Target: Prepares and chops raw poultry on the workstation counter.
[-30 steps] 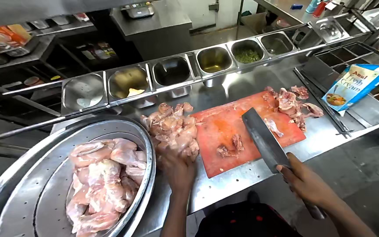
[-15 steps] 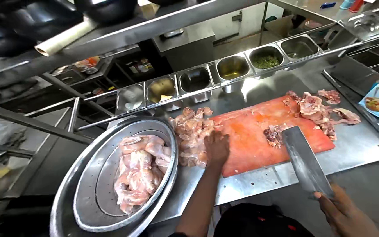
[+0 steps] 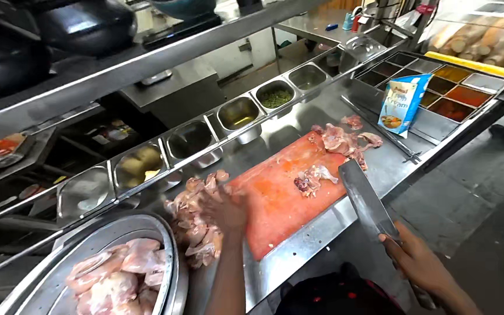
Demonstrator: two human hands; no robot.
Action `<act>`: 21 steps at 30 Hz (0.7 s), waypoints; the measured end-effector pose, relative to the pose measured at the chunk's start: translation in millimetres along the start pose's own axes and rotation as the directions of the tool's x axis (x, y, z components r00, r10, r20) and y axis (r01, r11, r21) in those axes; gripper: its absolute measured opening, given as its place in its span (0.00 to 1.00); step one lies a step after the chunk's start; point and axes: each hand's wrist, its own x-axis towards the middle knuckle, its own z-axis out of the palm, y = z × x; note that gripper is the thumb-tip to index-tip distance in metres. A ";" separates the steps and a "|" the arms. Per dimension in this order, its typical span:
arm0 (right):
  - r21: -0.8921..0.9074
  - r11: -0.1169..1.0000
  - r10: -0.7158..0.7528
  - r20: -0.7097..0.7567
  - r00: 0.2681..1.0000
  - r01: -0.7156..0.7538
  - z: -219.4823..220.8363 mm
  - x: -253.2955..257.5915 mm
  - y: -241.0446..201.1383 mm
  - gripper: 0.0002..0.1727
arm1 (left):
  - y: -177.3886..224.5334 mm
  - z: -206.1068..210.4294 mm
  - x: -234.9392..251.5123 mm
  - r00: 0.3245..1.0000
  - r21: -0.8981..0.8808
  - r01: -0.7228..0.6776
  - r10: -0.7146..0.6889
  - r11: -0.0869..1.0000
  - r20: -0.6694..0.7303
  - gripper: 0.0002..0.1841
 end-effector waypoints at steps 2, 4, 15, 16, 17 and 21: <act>0.050 0.999 0.005 -0.037 0.999 -0.003 -5.2 -1.0 4.1 0.21 | 49.0 14.6 -8.4 0.952 -0.143 -0.269 0.285 0.952 0.108 0.39; 0.071 0.997 0.004 -0.053 0.999 0.000 -10.3 -2.8 8.7 0.21 | 101.2 29.9 -13.5 0.840 -0.269 -0.413 0.478 0.870 0.258 0.42; 0.121 0.992 0.044 -0.085 0.995 -0.034 -27.6 -0.6 31.1 0.21 | 131.4 14.3 4.8 0.453 -0.373 -0.130 0.390 0.919 0.802 0.22; 0.124 0.992 0.045 -0.084 0.995 -0.034 -28.1 1.4 30.3 0.20 | 134.6 6.5 8.4 0.426 -0.387 -0.129 0.403 0.913 0.810 0.19; 0.125 0.992 0.046 -0.083 0.995 -0.035 -28.8 3.4 28.8 0.20 | 140.7 -1.4 12.0 0.429 -0.428 -0.111 0.432 0.897 0.794 0.17; 0.116 0.993 0.007 -0.077 0.997 0.002 -32.8 8.0 25.6 0.20 | 183.8 -19.1 16.6 0.666 -0.827 0.182 0.553 0.531 0.501 0.17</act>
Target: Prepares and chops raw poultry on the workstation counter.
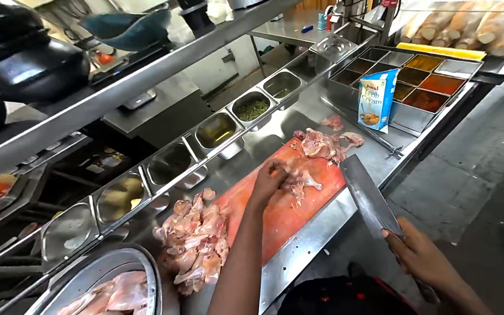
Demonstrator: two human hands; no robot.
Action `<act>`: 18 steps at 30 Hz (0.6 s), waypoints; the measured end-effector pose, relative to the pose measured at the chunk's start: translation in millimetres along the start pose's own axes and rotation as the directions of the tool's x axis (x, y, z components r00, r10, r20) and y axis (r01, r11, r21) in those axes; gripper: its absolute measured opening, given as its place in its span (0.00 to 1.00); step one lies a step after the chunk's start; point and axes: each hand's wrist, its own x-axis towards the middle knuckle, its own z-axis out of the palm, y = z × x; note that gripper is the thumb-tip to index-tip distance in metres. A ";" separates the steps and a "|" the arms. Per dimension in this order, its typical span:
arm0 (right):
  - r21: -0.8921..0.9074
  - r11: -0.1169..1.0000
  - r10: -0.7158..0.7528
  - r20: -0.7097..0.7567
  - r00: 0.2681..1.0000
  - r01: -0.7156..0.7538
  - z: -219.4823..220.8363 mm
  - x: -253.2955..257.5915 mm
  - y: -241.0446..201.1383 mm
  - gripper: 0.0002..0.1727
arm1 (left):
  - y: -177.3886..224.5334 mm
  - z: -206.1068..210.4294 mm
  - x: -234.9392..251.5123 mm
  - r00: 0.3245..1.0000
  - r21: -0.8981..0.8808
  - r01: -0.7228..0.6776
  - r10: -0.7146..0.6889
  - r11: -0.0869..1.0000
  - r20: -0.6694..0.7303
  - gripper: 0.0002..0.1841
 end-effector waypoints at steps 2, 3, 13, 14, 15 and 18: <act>0.014 1.000 -0.007 -0.004 1.000 0.007 -2.7 -0.2 -0.8 0.20 | 4.4 19.0 16.8 0.992 -0.035 -0.062 0.057 0.997 -0.113 0.20; 0.016 1.000 -0.004 -0.014 1.000 0.004 -3.7 -1.2 -0.5 0.20 | 0.1 26.8 24.1 0.991 0.114 -0.064 0.077 0.991 -0.105 0.22; 0.031 0.998 0.058 -0.096 0.994 -0.055 2.2 -19.5 14.5 0.24 | -15.5 57.7 38.6 0.979 0.952 -0.123 -0.122 0.281 0.163 0.25; 0.022 0.998 0.064 -0.082 0.995 -0.063 4.5 -20.4 14.0 0.24 | -10.3 47.7 29.4 0.983 0.944 -0.059 -0.145 0.325 0.111 0.24; 0.011 0.998 0.069 -0.062 0.996 -0.068 7.0 -20.7 12.5 0.24 | -8.9 33.2 18.8 0.985 0.905 0.025 -0.164 0.424 0.050 0.23; -0.040 0.998 0.051 0.036 0.998 -0.050 18.2 -14.7 -1.4 0.24 | -32.1 -18.9 -21.1 0.975 0.541 0.218 -0.152 0.812 -0.165 0.21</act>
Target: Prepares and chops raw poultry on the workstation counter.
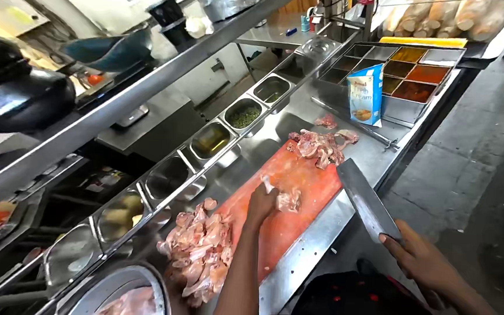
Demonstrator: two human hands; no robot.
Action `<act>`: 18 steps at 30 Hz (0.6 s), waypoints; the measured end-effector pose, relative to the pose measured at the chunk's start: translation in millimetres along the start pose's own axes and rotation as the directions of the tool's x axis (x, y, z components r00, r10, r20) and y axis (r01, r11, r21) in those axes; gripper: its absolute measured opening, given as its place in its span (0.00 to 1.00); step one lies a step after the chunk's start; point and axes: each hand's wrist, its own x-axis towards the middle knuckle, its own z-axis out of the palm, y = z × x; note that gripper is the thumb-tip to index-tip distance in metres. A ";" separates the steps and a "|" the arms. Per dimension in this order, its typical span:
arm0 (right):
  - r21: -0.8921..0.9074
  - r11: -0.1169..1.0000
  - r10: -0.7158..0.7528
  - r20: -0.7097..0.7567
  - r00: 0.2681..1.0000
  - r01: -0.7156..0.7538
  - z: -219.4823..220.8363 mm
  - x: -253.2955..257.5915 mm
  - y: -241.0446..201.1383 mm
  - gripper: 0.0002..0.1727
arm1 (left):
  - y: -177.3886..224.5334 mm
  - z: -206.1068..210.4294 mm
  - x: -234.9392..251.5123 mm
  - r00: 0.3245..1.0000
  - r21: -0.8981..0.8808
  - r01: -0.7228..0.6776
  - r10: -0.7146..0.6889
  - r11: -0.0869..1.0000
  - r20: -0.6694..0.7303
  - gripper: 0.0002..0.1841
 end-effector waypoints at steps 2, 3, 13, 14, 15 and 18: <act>-0.047 0.998 -0.036 0.075 0.997 0.040 13.3 8.3 -16.4 0.24 | -33.0 -5.7 -28.4 0.994 -0.322 0.052 -0.078 0.945 -0.070 0.20; -0.075 0.995 -0.059 0.108 0.992 0.068 22.0 13.2 -24.9 0.24 | -45.6 -5.1 -41.2 0.988 -0.398 0.089 -0.132 0.913 -0.081 0.21; -0.610 0.706 -0.086 0.432 0.898 0.361 108.8 30.1 -130.2 0.22 | -122.6 17.1 -84.1 0.891 -0.378 0.253 -0.366 0.891 -0.267 0.16; -0.656 0.657 -0.078 0.431 0.899 0.372 115.8 29.7 -137.8 0.21 | -124.1 15.8 -85.3 0.892 -0.360 0.256 -0.363 0.897 -0.271 0.16; -0.699 0.611 -0.066 0.423 0.904 0.372 122.3 29.3 -143.0 0.20 | -125.8 15.7 -86.2 0.895 -0.356 0.258 -0.361 0.898 -0.261 0.17; -0.779 0.526 0.007 0.405 0.915 0.340 133.1 34.5 -148.4 0.18 | -129.2 17.3 -88.0 0.907 -0.416 0.249 -0.361 0.875 -0.217 0.19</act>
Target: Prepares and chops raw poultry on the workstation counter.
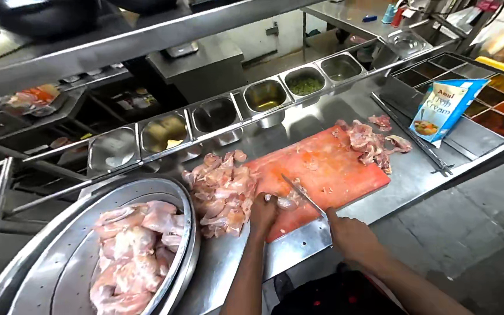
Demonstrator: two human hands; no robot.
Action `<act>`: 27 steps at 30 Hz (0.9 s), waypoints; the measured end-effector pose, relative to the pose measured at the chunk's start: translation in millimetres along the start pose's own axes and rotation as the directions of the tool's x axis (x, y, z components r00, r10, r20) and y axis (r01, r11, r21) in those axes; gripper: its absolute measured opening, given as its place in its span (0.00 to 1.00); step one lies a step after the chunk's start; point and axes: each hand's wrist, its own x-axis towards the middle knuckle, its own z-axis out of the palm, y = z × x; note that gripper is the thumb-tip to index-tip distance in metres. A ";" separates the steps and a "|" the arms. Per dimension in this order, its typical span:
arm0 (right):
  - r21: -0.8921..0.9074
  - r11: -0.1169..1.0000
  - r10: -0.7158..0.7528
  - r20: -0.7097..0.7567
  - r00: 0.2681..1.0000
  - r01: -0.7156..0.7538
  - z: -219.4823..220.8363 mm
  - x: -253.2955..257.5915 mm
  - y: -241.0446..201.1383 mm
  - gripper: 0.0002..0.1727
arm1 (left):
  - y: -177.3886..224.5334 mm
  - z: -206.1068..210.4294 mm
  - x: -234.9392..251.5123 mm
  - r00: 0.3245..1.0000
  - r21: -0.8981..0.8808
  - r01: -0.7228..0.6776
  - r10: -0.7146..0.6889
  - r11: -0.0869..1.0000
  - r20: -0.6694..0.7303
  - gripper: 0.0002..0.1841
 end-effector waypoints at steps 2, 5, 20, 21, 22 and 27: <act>-0.017 1.000 0.017 0.028 0.999 -0.016 -7.0 2.4 -0.5 0.18 | -0.5 -0.5 -2.5 1.000 -0.087 0.008 -0.006 0.996 0.016 0.17; -0.033 0.999 -0.018 -0.086 0.996 0.015 -36.9 -14.6 -8.8 0.16 | -2.8 -2.8 -4.7 0.999 -0.136 0.007 -0.002 0.991 0.038 0.16; -0.071 0.996 0.050 0.047 0.998 -0.047 -12.4 63.4 -55.8 0.21 | -12.5 -7.1 -14.3 1.000 -0.122 -0.009 0.010 0.992 0.006 0.12; -0.077 0.996 0.050 0.036 0.998 -0.048 -13.3 63.3 -55.6 0.21 | -14.3 -6.6 -12.6 1.000 -0.148 -0.002 0.003 0.989 0.004 0.12; -0.083 0.995 0.053 0.032 0.998 -0.050 -13.7 63.0 -55.3 0.21 | -15.4 -5.7 -11.7 1.000 -0.170 0.011 -0.011 0.985 0.001 0.12; -0.080 0.997 0.025 0.022 0.999 -0.023 -12.9 68.9 -46.2 0.21 | -9.9 -6.8 -18.3 0.991 0.104 -0.072 0.083 0.992 -0.107 0.14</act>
